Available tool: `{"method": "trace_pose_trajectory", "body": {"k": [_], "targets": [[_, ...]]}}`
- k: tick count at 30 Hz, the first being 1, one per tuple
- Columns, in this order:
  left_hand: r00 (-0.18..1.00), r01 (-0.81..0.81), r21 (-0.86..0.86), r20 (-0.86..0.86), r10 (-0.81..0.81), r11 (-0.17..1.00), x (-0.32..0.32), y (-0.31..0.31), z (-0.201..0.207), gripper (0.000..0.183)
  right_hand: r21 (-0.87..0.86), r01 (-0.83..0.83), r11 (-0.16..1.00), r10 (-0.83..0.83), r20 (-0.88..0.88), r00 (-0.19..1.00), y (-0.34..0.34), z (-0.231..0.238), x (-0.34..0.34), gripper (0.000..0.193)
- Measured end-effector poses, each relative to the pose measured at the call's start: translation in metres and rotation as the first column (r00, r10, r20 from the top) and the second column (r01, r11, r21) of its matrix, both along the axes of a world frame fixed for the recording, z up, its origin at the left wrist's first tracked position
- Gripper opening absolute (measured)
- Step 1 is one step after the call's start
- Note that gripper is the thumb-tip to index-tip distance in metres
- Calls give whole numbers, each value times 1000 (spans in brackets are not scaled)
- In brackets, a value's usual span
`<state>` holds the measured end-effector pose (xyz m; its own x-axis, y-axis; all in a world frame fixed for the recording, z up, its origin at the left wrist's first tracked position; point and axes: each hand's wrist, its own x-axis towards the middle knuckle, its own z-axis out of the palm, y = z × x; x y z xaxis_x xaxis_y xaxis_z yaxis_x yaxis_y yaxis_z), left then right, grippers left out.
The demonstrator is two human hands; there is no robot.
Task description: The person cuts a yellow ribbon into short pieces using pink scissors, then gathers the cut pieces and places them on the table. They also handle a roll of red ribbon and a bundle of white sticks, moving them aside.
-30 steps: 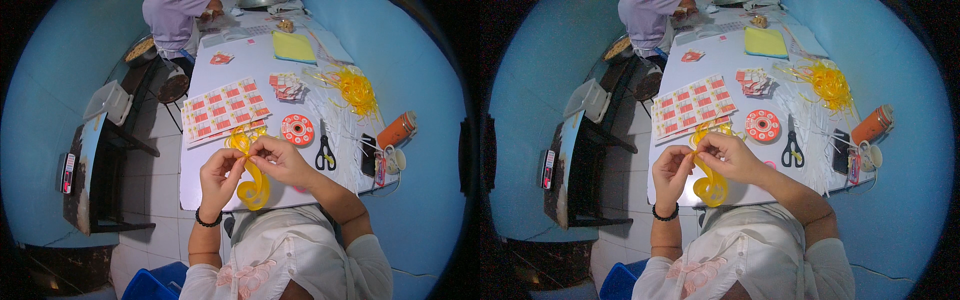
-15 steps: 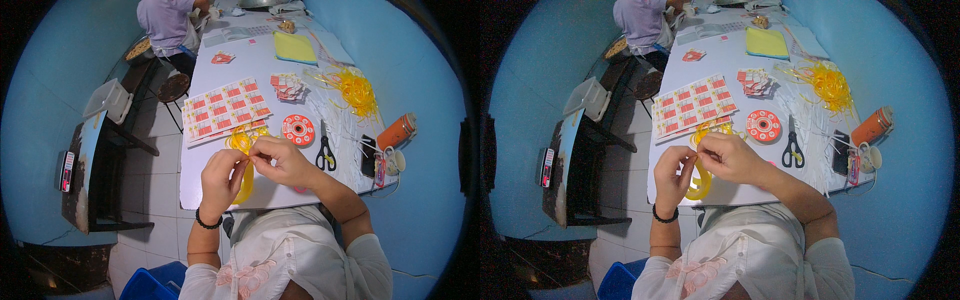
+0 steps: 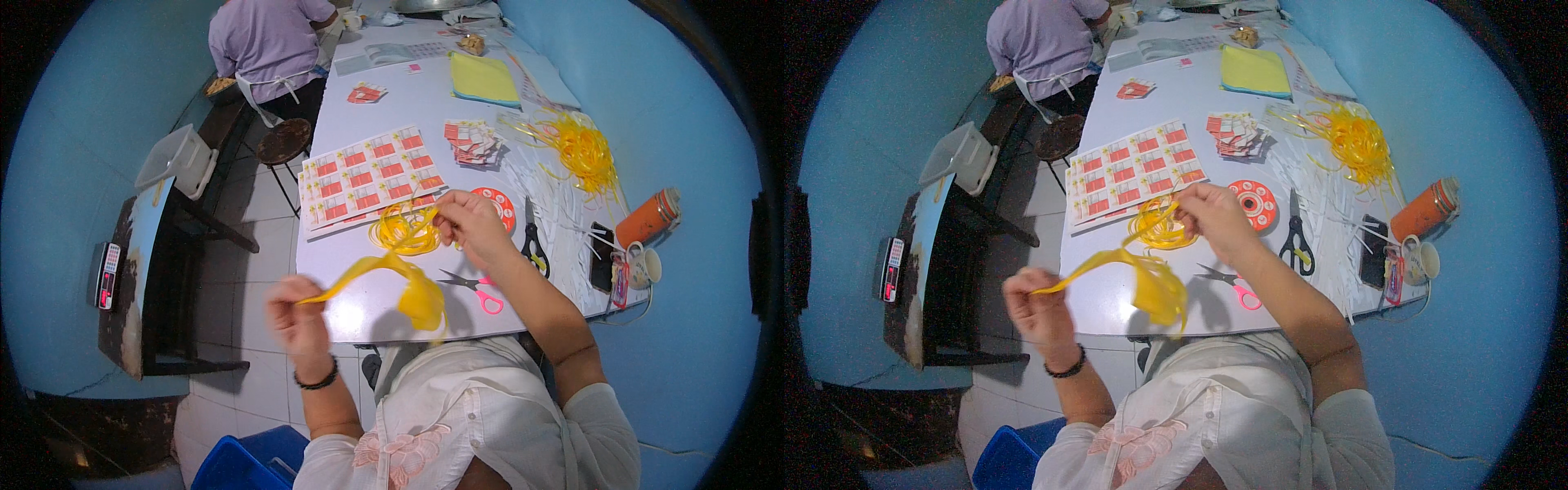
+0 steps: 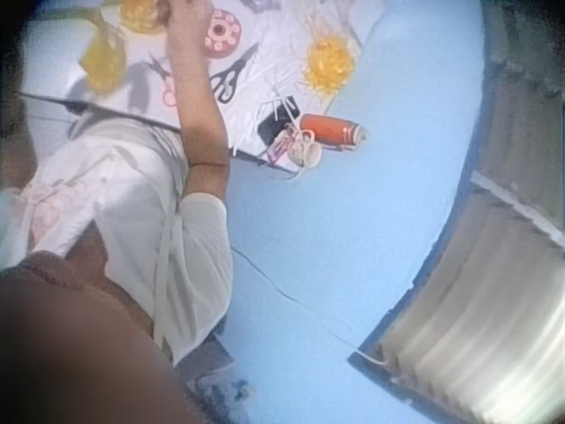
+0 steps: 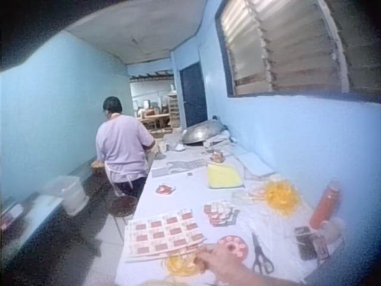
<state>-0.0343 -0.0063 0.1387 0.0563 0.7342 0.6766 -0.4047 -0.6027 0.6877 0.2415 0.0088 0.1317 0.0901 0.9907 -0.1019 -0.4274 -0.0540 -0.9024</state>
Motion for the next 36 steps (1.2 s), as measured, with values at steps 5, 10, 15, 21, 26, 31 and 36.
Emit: {"method": "trace_pose_trajectory", "body": {"k": [5,10,15,21,26,31,36], "targets": [[911,-335,-30,246,332,942,-108,-9,9,18,-37,176,984,-171,101,980,28,-41,30,10],[711,-696,25,167,683,718,-164,-21,11,14,-91,244,966,-207,301,931,38,-64,36,11],[507,-805,224,-218,834,549,-133,-12,5,10,-68,219,973,-148,544,826,33,-69,33,11],[877,-337,-88,-391,279,937,-38,-6,5,8,292,174,940,-329,652,683,19,-32,14,14],[906,71,-300,-379,-187,951,34,1,10,9,266,-337,903,81,665,742,-26,28,-16,18],[874,136,-300,-412,-257,944,57,4,17,6,311,-441,842,102,711,695,-38,52,-23,13],[899,192,-434,-283,-335,880,59,1,20,11,338,-416,844,116,643,757,-38,46,-22,10]]}}
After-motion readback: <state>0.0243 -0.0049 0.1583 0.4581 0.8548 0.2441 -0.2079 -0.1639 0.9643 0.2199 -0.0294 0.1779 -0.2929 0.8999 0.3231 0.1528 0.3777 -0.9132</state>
